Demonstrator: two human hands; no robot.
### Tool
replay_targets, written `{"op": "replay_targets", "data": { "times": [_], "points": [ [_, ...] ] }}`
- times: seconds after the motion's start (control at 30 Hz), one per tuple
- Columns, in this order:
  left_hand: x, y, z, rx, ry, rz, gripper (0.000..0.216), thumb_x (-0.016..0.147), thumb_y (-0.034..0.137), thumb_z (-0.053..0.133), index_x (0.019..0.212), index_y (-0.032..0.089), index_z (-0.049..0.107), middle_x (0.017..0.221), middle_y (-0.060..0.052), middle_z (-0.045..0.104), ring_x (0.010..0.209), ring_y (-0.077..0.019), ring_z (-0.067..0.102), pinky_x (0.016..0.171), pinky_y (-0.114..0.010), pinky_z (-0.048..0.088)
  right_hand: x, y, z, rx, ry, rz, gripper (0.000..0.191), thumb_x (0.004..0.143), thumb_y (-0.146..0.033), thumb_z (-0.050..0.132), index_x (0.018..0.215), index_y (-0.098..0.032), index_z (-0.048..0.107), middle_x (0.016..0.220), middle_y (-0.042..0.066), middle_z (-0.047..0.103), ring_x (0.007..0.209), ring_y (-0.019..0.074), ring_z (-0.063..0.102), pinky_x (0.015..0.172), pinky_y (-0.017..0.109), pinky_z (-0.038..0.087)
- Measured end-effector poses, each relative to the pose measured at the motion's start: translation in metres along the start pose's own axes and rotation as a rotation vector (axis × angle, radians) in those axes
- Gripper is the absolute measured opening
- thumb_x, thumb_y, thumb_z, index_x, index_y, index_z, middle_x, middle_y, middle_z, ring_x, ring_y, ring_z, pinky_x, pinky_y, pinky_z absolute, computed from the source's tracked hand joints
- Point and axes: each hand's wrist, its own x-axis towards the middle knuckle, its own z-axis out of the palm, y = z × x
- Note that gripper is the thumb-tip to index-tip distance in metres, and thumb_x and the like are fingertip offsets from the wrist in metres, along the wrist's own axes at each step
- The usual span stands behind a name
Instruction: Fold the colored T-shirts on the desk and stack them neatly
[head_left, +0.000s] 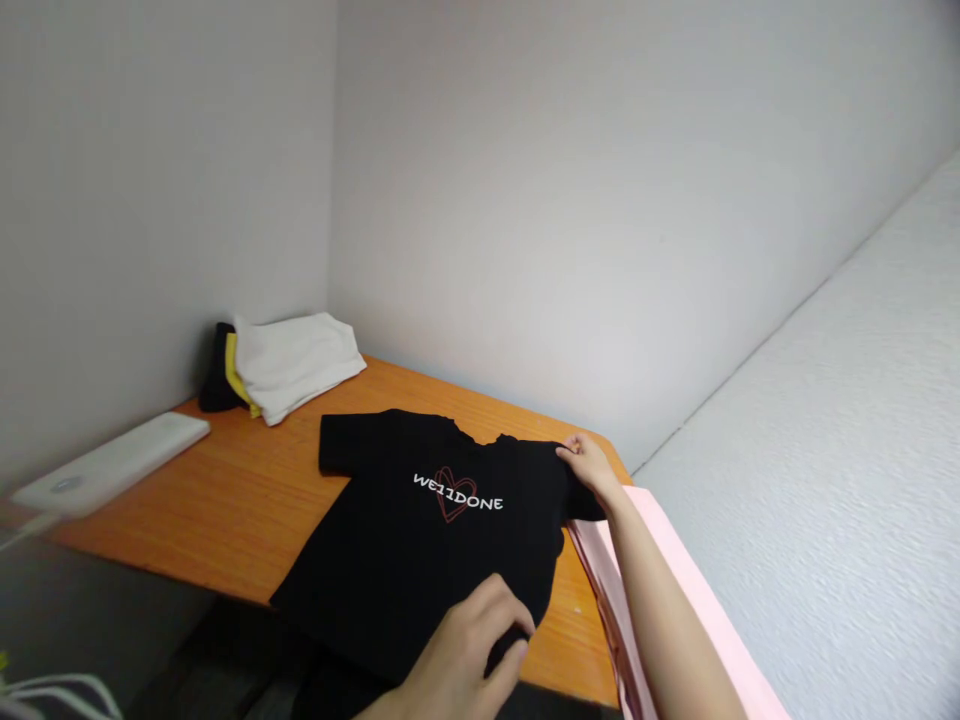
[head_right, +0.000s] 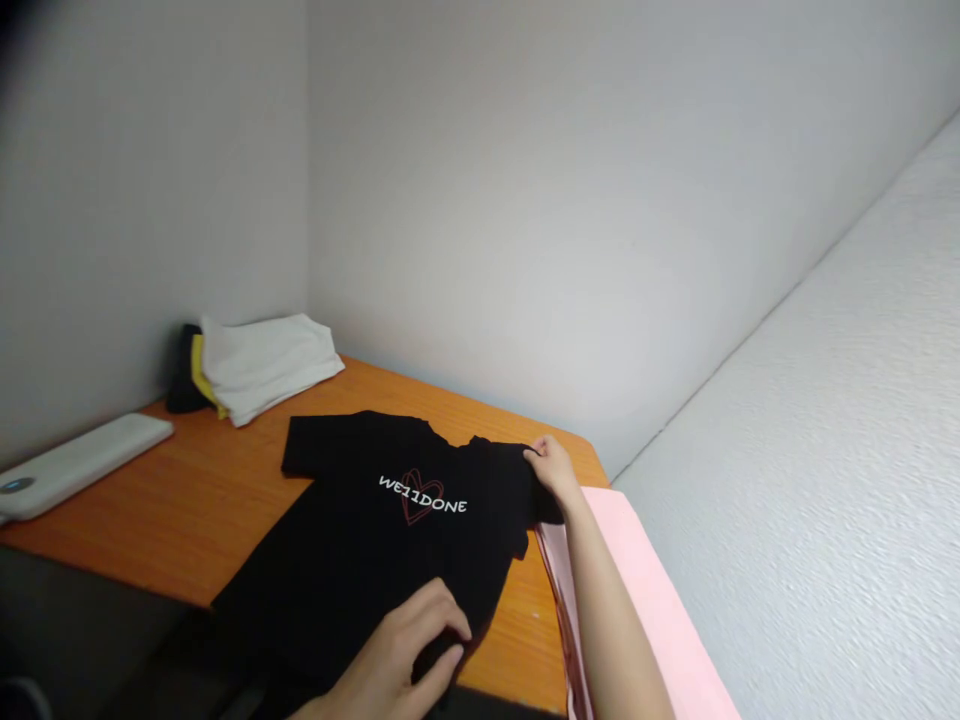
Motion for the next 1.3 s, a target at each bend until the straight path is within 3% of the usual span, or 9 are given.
{"op": "replay_targets", "data": {
  "times": [0.17,0.3,0.4,0.5,0.63,0.8,0.97,1.13,1.3],
  "points": [
    [-0.012,0.009,-0.043,-0.097,0.247,-0.208,0.002,0.092,0.022,0.052,0.091,0.023,0.053,0.087,-0.001,0.055,0.073,-0.0130,0.053,0.062,-0.022,0.044,0.034,-0.063,-0.005,0.132,-0.006,-0.031,0.027,0.083,-0.029,0.057,0.106,-0.014,0.056,0.074,0.002,0.063,0.062,0.0149,0.058,0.058,0.026,0.042],
    [-0.039,-0.012,-0.079,0.038,0.398,-0.372,0.011,0.094,0.035,0.051,0.092,0.025,0.051,0.083,0.000,0.057,0.071,-0.0148,0.056,0.059,-0.024,0.044,0.061,-0.140,0.046,0.120,-0.064,-0.113,0.027,0.081,-0.026,0.064,0.105,-0.014,0.059,0.081,0.003,0.064,0.071,0.0145,0.058,0.066,0.026,0.045],
    [-0.062,-0.035,-0.098,0.260,0.390,-0.491,0.011,0.093,0.035,0.048,0.092,0.024,0.052,0.083,-0.001,0.060,0.075,-0.0186,0.060,0.064,-0.028,0.046,0.061,-0.186,0.103,0.084,-0.154,-0.186,0.026,0.078,-0.020,0.069,0.102,-0.014,0.061,0.091,0.006,0.066,0.083,0.0158,0.060,0.076,0.028,0.045],
    [-0.085,-0.052,-0.106,0.458,0.330,-0.519,0.012,0.092,0.033,0.048,0.088,0.023,0.053,0.087,-0.004,0.063,0.084,-0.0228,0.063,0.076,-0.035,0.048,0.047,-0.209,0.150,0.046,-0.258,-0.254,0.030,0.075,-0.017,0.073,0.102,-0.012,0.063,0.098,0.008,0.067,0.090,0.0171,0.062,0.081,0.028,0.045],
    [-0.098,-0.064,-0.115,0.546,0.284,-0.501,0.026,0.096,0.044,0.045,0.085,0.023,0.055,0.090,-0.006,0.063,0.089,-0.0247,0.062,0.082,-0.039,0.047,0.036,-0.210,0.167,-0.001,-0.308,-0.312,0.036,0.079,-0.019,0.071,0.113,-0.015,0.062,0.102,0.007,0.069,0.095,0.0175,0.063,0.085,0.027,0.045],
    [-0.064,-0.085,-0.153,0.672,0.305,-0.504,0.032,0.100,0.043,0.037,0.095,0.019,0.058,0.098,-0.009,0.066,0.098,-0.0261,0.063,0.090,-0.039,0.046,0.031,-0.184,0.139,-0.082,-0.242,-0.270,0.041,0.087,-0.037,0.065,0.121,-0.015,0.059,0.115,0.014,0.066,0.110,0.0250,0.060,0.093,0.035,0.044],
    [-0.002,-0.129,-0.191,0.848,0.220,-0.565,0.034,0.099,0.031,0.040,0.118,0.008,0.058,0.116,-0.018,0.066,0.108,-0.0277,0.062,0.095,-0.037,0.045,0.018,-0.159,0.123,-0.116,-0.349,-0.194,0.030,0.075,-0.038,0.078,0.093,-0.017,0.066,0.103,0.014,0.070,0.106,0.0304,0.063,0.092,0.039,0.047],
    [0.049,-0.165,-0.217,0.908,0.219,-0.663,0.042,0.100,0.033,0.039,0.115,0.001,0.061,0.112,-0.026,0.067,0.107,-0.0336,0.064,0.093,-0.043,0.046,0.014,-0.189,0.124,0.031,-0.492,-0.204,0.012,0.088,-0.026,0.064,0.084,-0.015,0.063,0.085,0.012,0.071,0.084,0.0232,0.070,0.075,0.033,0.054],
    [0.069,-0.187,-0.237,0.940,0.256,-0.769,0.042,0.100,0.046,0.044,0.109,0.010,0.064,0.108,-0.012,0.069,0.103,-0.0226,0.065,0.096,-0.044,0.048,0.001,-0.227,0.124,0.275,-0.531,-0.338,0.031,0.104,-0.038,0.036,0.120,-0.020,0.054,0.093,0.006,0.073,0.078,0.0125,0.071,0.070,0.024,0.056]
  ]
}}
